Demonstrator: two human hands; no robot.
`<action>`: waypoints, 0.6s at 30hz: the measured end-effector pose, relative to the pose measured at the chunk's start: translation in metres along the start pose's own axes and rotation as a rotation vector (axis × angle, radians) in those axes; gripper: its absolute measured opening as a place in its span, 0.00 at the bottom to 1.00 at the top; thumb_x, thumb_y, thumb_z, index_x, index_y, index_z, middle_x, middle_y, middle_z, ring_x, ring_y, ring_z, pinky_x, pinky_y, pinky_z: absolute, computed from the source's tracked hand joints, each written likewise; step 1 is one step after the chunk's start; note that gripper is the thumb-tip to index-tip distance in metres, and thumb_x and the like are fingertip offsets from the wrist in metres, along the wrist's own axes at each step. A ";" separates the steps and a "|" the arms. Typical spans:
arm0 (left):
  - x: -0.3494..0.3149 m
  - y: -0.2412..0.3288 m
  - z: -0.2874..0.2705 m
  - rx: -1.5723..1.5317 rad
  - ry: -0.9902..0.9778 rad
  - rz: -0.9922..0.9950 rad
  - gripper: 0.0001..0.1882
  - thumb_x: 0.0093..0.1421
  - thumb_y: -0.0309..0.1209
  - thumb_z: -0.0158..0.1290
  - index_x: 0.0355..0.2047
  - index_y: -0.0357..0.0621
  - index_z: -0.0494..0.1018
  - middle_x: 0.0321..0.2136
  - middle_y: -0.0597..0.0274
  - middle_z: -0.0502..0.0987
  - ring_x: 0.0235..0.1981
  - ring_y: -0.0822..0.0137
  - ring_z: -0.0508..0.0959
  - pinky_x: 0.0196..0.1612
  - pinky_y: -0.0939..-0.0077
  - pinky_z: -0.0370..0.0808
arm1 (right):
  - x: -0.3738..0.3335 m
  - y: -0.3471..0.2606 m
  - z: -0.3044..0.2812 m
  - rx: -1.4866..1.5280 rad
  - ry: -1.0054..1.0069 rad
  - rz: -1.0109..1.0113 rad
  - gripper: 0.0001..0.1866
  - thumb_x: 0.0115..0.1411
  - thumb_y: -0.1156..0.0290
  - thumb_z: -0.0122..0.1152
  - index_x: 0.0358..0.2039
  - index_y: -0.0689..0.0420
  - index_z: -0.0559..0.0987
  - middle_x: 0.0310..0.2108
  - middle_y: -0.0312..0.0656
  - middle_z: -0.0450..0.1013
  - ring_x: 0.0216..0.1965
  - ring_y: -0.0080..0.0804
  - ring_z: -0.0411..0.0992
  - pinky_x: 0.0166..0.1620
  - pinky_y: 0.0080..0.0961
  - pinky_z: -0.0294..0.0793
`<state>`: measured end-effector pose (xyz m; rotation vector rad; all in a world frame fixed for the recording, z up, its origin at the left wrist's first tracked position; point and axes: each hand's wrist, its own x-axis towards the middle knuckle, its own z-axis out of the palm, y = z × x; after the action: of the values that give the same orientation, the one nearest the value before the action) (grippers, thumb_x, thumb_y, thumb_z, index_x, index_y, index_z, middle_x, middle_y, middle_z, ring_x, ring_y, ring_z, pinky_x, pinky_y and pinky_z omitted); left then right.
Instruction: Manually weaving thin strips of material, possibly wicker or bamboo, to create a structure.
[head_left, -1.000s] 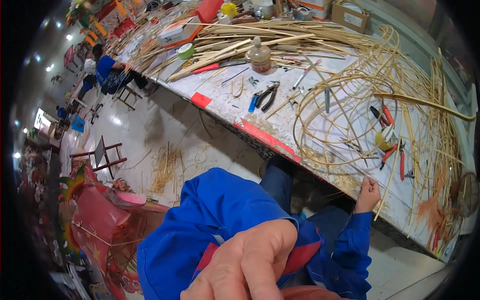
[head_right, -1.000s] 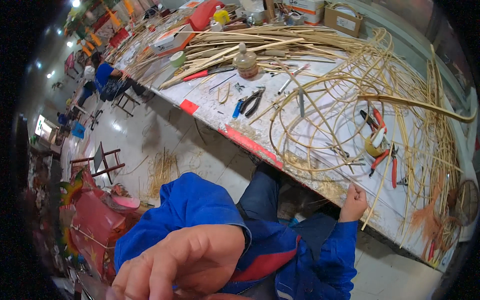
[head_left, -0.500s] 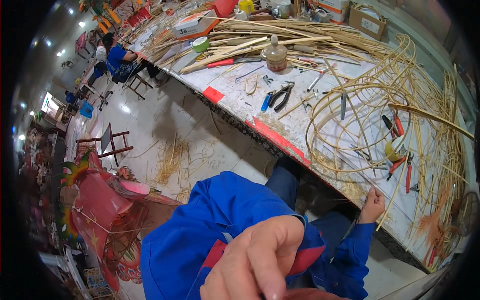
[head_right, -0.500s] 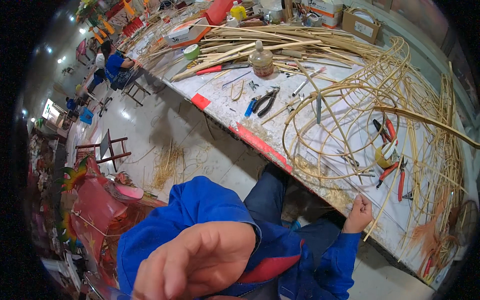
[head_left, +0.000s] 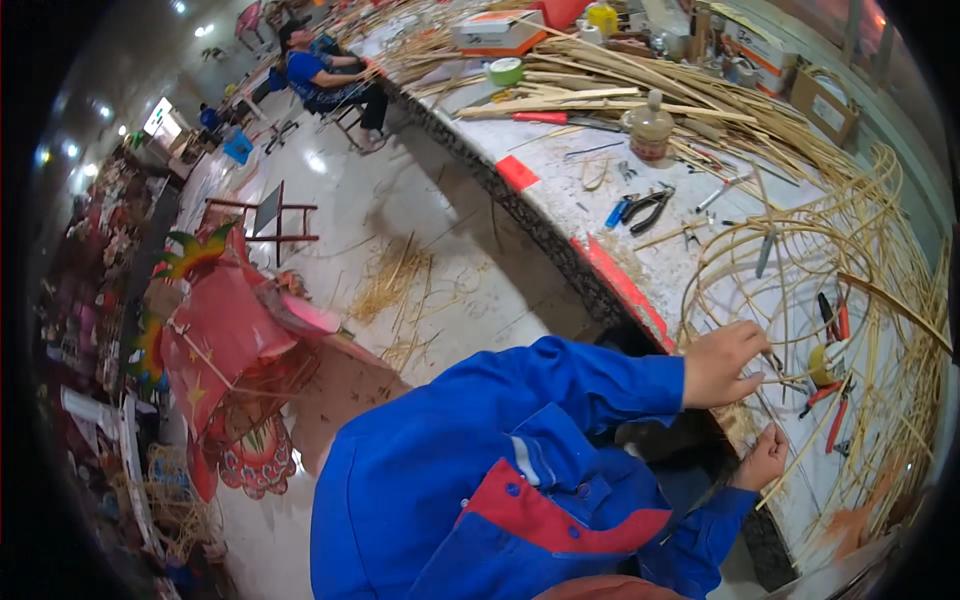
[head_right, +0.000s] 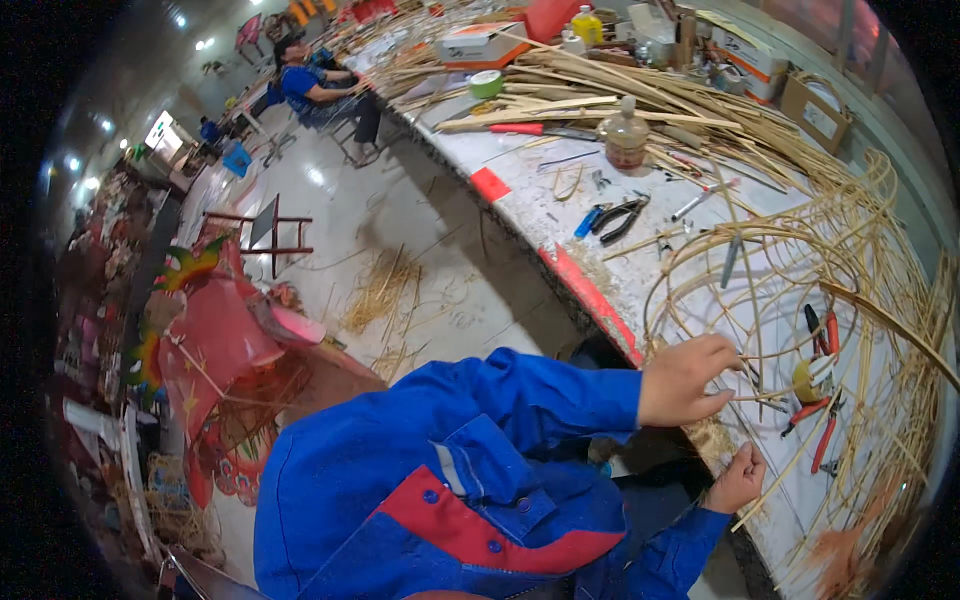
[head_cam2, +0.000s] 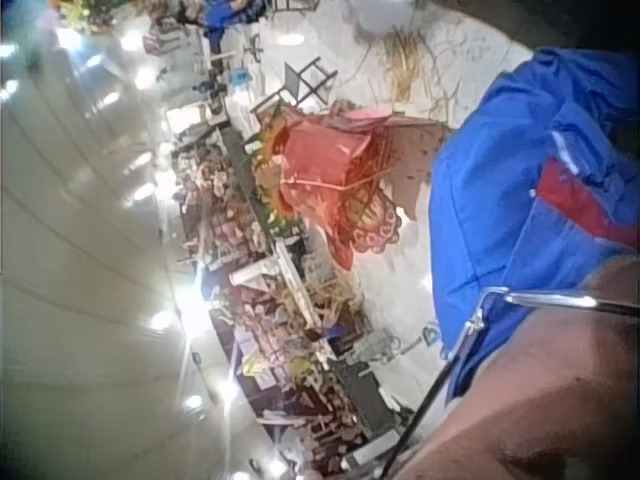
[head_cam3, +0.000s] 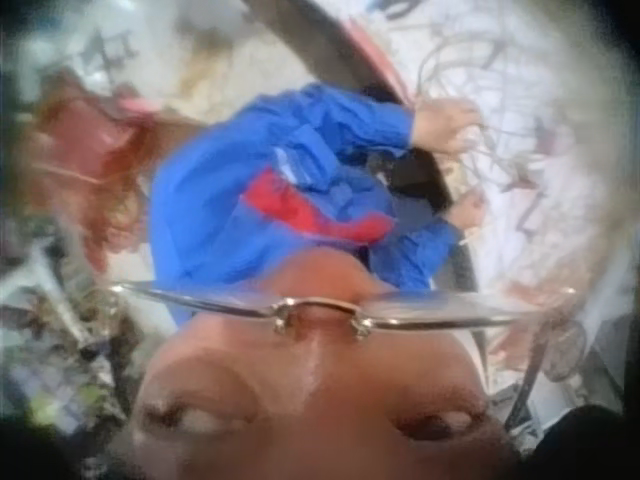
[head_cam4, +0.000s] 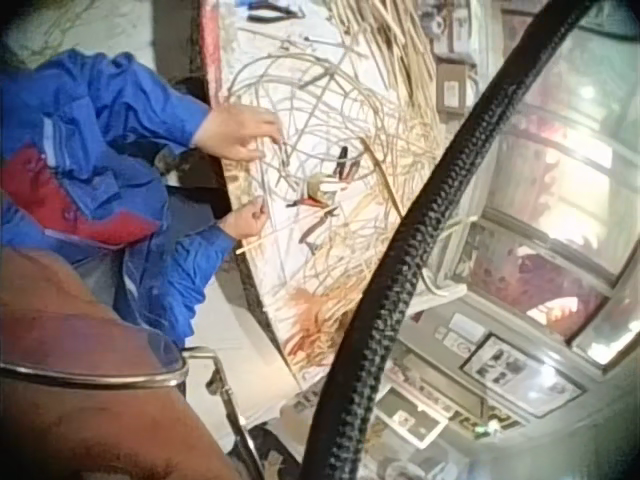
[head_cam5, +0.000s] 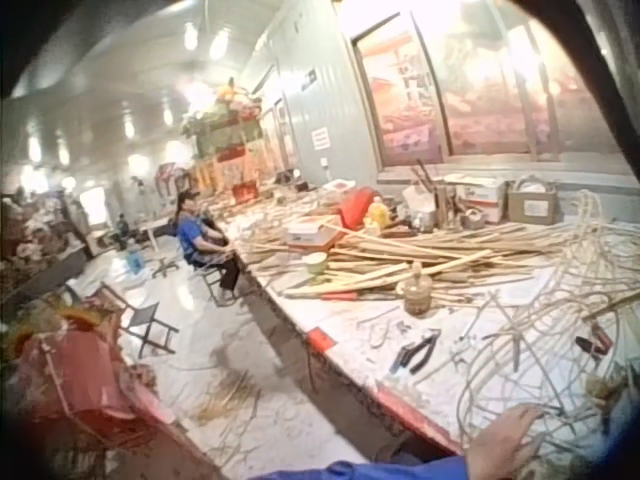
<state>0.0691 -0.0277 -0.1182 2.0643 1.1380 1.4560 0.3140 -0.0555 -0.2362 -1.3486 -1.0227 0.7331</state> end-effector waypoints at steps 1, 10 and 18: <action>0.003 -0.003 0.008 0.008 -0.013 -0.026 0.16 0.55 0.32 0.58 0.43 0.40 0.71 0.43 0.49 0.74 0.43 0.50 0.76 0.43 0.64 0.74 | -0.001 0.001 -0.004 -0.001 -0.018 0.001 0.13 0.65 0.66 0.60 0.40 0.64 0.76 0.25 0.28 0.68 0.23 0.12 0.58 0.25 0.14 0.55; 0.011 -0.025 0.063 -0.322 -0.234 -0.415 0.20 0.56 0.39 0.56 0.43 0.38 0.70 0.30 0.51 0.77 0.32 0.53 0.78 0.36 0.62 0.75 | -0.002 -0.002 -0.007 -0.002 -0.052 0.112 0.12 0.66 0.67 0.59 0.40 0.63 0.76 0.24 0.29 0.66 0.22 0.13 0.58 0.24 0.14 0.54; -0.003 -0.035 0.012 -0.359 -0.247 -0.307 0.17 0.57 0.37 0.56 0.42 0.38 0.73 0.29 0.53 0.78 0.31 0.63 0.79 0.35 0.66 0.75 | 0.014 0.051 -0.043 -0.329 -0.035 0.083 0.14 0.63 0.68 0.59 0.43 0.66 0.78 0.34 0.40 0.75 0.34 0.25 0.70 0.39 0.22 0.71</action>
<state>0.0655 -0.0067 -0.1488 1.6811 0.9622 1.1266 0.3653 -0.0545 -0.2808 -1.6746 -1.1561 0.6707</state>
